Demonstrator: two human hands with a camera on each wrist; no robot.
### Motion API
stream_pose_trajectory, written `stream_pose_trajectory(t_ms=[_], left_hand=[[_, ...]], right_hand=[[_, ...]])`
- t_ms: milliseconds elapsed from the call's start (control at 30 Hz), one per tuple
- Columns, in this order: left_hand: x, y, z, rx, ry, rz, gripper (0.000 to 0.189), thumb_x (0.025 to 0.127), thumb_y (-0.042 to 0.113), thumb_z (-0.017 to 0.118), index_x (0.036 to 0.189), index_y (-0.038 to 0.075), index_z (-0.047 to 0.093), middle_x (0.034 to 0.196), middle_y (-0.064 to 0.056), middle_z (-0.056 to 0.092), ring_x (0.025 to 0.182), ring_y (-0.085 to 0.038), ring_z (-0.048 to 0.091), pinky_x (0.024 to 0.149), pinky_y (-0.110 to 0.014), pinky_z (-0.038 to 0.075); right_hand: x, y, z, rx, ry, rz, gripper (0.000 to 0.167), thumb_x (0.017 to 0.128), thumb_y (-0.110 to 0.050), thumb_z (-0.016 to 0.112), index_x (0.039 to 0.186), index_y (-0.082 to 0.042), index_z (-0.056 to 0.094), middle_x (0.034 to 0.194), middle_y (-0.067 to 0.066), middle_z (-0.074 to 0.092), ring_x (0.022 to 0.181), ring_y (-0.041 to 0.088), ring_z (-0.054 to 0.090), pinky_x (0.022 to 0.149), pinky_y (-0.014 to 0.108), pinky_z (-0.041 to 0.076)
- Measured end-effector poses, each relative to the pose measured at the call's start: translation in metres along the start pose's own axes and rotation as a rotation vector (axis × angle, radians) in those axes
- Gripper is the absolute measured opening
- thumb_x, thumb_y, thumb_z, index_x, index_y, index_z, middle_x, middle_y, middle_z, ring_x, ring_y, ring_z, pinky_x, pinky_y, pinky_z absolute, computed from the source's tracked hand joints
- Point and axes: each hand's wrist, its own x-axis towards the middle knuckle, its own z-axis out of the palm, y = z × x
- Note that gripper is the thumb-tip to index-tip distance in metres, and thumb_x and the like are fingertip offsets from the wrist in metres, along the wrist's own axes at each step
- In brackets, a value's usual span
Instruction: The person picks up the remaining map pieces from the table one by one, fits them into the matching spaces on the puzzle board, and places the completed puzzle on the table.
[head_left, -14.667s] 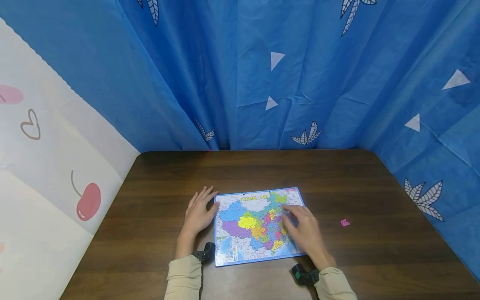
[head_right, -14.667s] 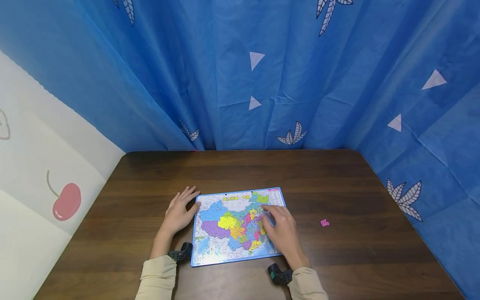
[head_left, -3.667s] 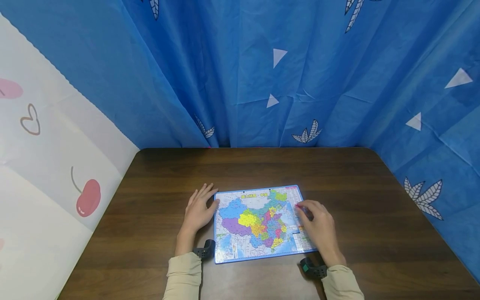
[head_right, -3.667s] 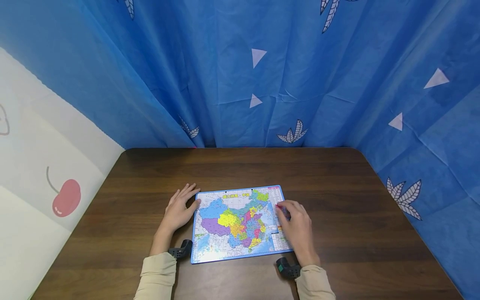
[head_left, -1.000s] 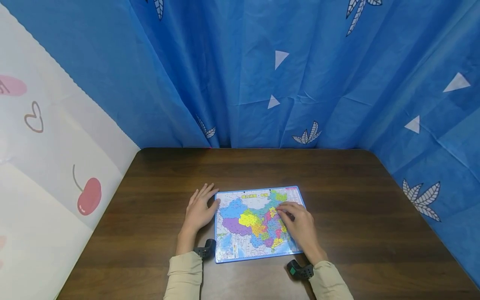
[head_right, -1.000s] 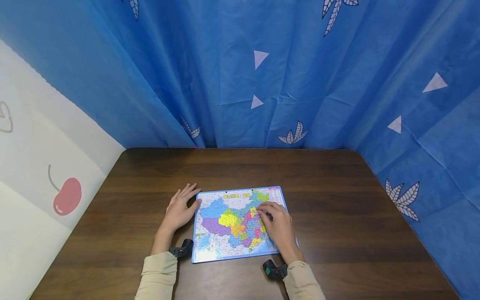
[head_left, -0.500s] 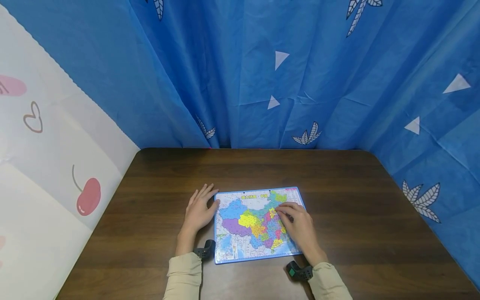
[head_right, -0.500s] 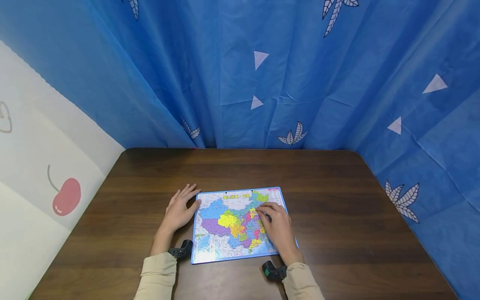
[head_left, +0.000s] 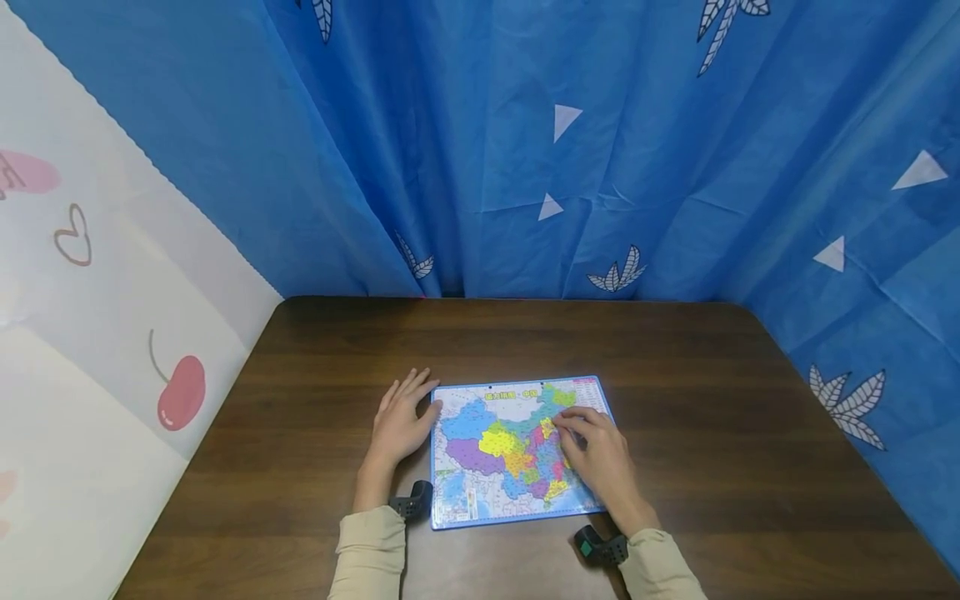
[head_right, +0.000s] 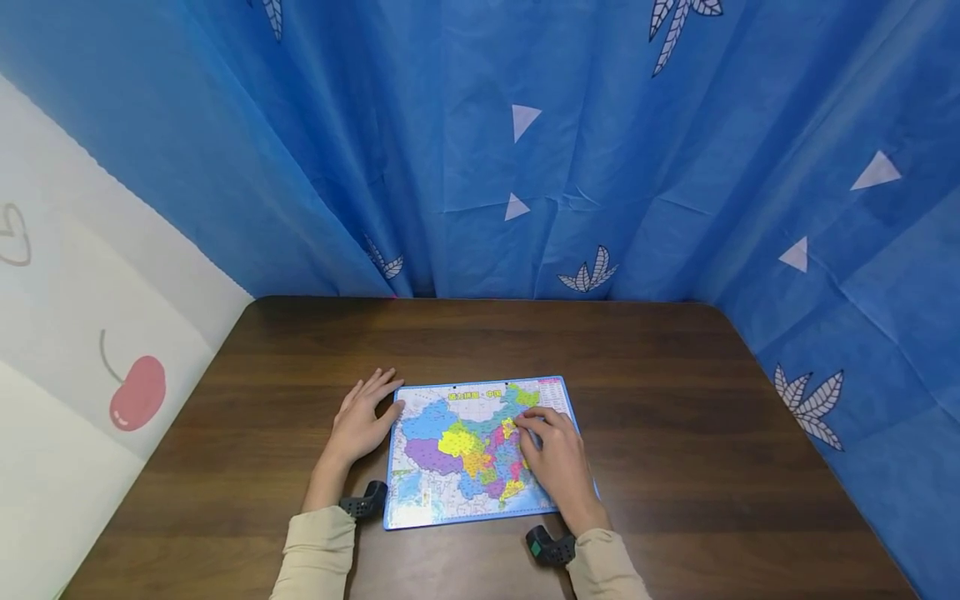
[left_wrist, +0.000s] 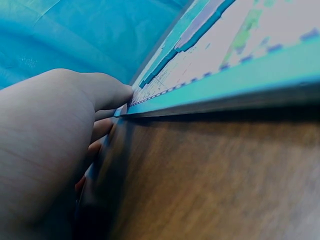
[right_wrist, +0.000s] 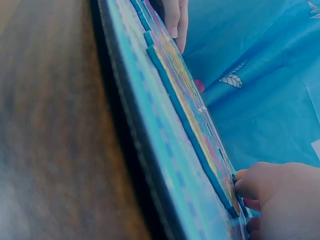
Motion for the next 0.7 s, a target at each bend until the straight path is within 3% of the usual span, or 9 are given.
stream_pose_trajectory(t_ms=[233,467,700], left_hand=[[0.0011,-0.0007,0.0004,0.024,0.004,-0.002,0.047,0.102,0.030,0.060,0.146,0.011,0.059,0.163,-0.010,0.042,0.157,-0.030,0.027,0.129,-0.051,0.012],[0.0029,0.0008,0.0002,0.024,0.000,-0.001,0.047,0.102,0.029,0.060,0.146,0.011,0.059,0.163,-0.009,0.042,0.157,-0.029,0.027,0.129,-0.050,0.011],[0.0023,0.0018,-0.0003,0.014,-0.001,-0.011,0.047,0.102,0.029,0.060,0.146,0.011,0.059,0.163,-0.008,0.042,0.157,-0.028,0.027,0.129,-0.049,0.011]], right_hand=[[-0.0004,0.0012,0.0020,0.003,-0.010,0.017,0.020,0.086,-0.013,0.084,0.106,-0.011,0.082,0.115,0.004,0.074,0.110,0.028,0.068,0.092,0.048,0.060],[-0.0002,0.0054,0.0035,-0.010,0.016,-0.048,0.018,0.087,-0.011,0.082,0.105,-0.011,0.082,0.114,0.004,0.074,0.104,0.025,0.068,0.086,0.045,0.061],[0.0007,0.0044,0.0018,-0.041,0.002,-0.054,0.020,0.086,-0.012,0.083,0.106,-0.011,0.083,0.115,0.005,0.074,0.103,0.024,0.067,0.083,0.043,0.061]])
